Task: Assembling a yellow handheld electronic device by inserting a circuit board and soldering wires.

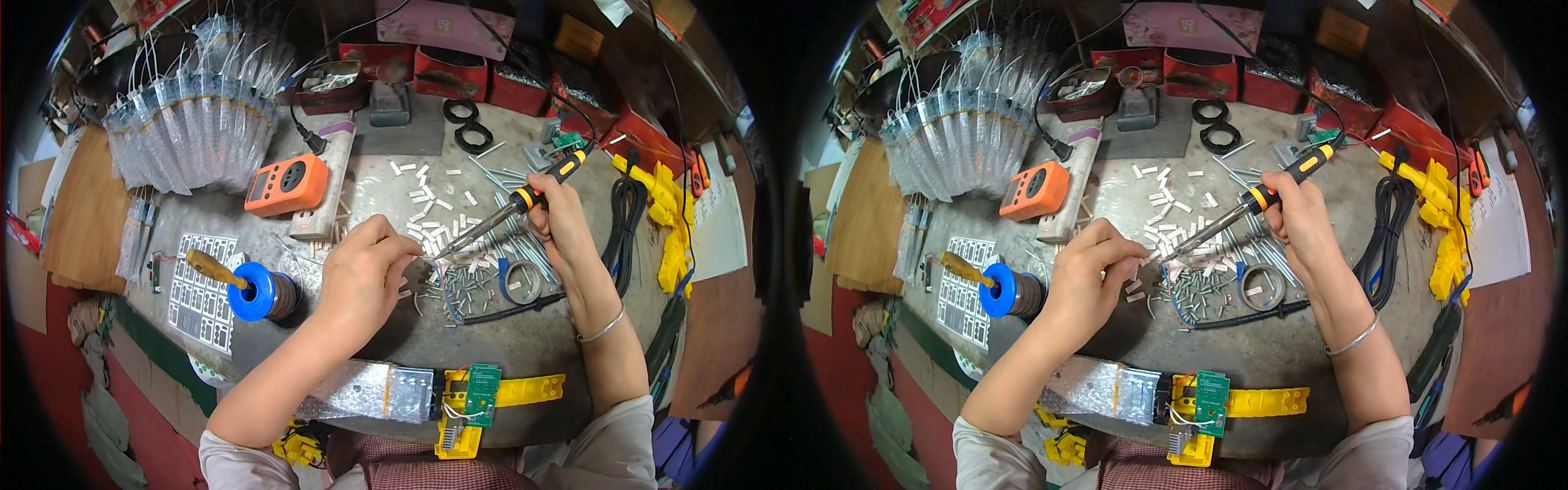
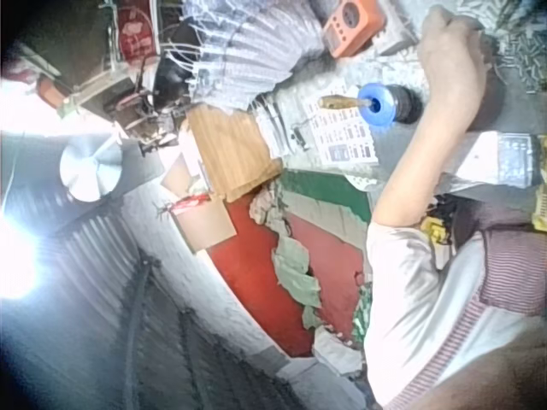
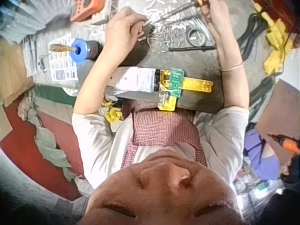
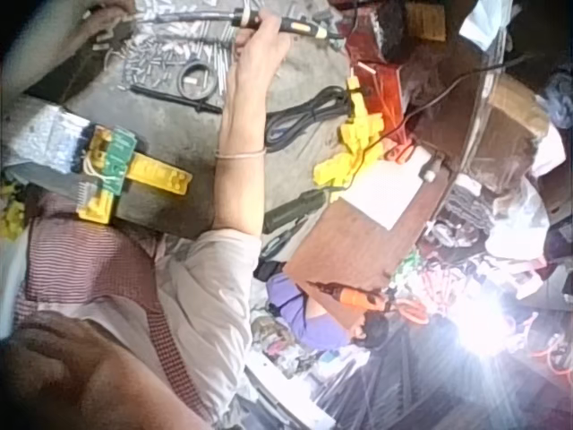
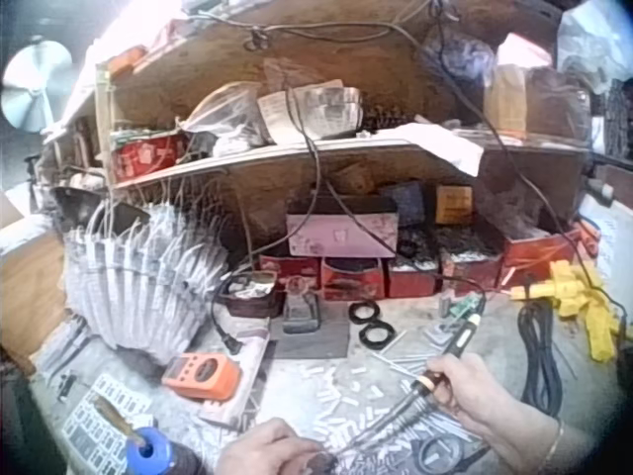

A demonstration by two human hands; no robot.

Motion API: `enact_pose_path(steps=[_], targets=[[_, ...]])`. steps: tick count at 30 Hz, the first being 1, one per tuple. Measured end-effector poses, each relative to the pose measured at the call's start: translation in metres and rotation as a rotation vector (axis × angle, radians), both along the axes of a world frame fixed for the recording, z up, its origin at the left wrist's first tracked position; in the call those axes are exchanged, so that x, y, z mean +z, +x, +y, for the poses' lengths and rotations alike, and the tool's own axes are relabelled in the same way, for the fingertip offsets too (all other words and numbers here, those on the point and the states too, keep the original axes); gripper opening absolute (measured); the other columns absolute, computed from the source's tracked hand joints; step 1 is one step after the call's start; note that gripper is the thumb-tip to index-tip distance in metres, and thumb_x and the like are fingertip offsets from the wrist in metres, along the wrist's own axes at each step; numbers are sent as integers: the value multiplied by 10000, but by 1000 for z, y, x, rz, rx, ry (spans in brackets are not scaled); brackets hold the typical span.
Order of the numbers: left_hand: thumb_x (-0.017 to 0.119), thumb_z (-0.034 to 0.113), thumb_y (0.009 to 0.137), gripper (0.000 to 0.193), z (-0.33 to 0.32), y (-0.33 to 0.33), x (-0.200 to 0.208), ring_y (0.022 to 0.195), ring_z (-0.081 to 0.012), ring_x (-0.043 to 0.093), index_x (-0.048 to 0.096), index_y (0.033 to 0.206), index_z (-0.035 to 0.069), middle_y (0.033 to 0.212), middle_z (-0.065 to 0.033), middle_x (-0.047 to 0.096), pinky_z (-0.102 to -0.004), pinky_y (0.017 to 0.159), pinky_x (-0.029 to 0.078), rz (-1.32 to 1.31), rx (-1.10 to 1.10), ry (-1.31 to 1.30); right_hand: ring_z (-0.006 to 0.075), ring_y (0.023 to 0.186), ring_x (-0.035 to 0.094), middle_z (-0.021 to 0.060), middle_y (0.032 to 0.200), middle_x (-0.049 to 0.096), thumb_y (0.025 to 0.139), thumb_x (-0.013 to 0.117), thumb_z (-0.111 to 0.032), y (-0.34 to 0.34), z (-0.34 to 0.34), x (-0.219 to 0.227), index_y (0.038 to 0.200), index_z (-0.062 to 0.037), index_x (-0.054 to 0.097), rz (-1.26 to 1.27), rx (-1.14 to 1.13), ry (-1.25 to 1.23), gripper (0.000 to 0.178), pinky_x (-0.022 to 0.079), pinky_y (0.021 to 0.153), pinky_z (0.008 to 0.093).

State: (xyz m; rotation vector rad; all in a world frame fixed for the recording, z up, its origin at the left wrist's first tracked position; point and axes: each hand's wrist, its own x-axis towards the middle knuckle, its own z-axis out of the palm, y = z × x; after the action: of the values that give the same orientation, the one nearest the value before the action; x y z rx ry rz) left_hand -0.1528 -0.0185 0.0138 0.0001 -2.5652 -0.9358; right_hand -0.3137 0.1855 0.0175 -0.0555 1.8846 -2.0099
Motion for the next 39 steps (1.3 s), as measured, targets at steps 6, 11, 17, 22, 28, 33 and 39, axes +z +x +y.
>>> enact_pose_path(steps=[6,11,17,22,28,33,39], targets=[[643,-74,744,175,-2,4,11,785,-297,602,696,877,27,815,-102,559,-389,673,482,-14,17,19,56,390,313,-26,490,419,880,591,-300,-4,6,-2,697,-104,495,-11,13,-26,285,200,384,241],[624,-125,760,267,-2,2,14,697,-222,581,690,981,9,788,-93,576,-313,628,454,14,19,21,55,383,295,-32,488,406,870,595,-302,-10,12,-1,697,-115,486,1,7,-43,278,180,380,248],[668,-94,762,289,-3,-3,11,712,-205,613,676,1022,31,811,-85,643,-298,587,478,17,23,1,55,380,283,-35,486,393,868,593,-285,-9,8,-1,705,-110,474,-4,-27,12,267,177,377,253],[691,-83,751,300,0,-7,11,718,-199,621,675,1022,45,811,-73,655,-297,575,488,27,4,-8,60,378,284,-34,482,391,872,587,-277,-8,8,-2,706,-102,482,-4,-8,7,264,179,376,256],[699,-81,734,309,0,-6,11,708,-226,614,674,1013,47,788,-72,649,-322,598,487,35,-6,-45,59,393,294,-33,485,393,874,580,-275,-9,6,-6,694,-99,477,-21,30,-1,272,189,385,253],[697,-81,716,315,3,-7,13,734,-264,611,671,1006,41,789,-85,644,-360,652,486,88,-21,-95,60,396,296,-30,493,395,876,576,-270,-5,7,-4,698,-98,476,-19,16,12,267,192,390,254],[675,-79,720,296,4,-6,17,760,-287,598,663,992,38,785,-94,634,-380,682,483,81,-18,-160,59,403,299,-29,500,399,878,579,-271,-2,1,-3,711,-99,476,-2,17,26,260,191,398,252]])
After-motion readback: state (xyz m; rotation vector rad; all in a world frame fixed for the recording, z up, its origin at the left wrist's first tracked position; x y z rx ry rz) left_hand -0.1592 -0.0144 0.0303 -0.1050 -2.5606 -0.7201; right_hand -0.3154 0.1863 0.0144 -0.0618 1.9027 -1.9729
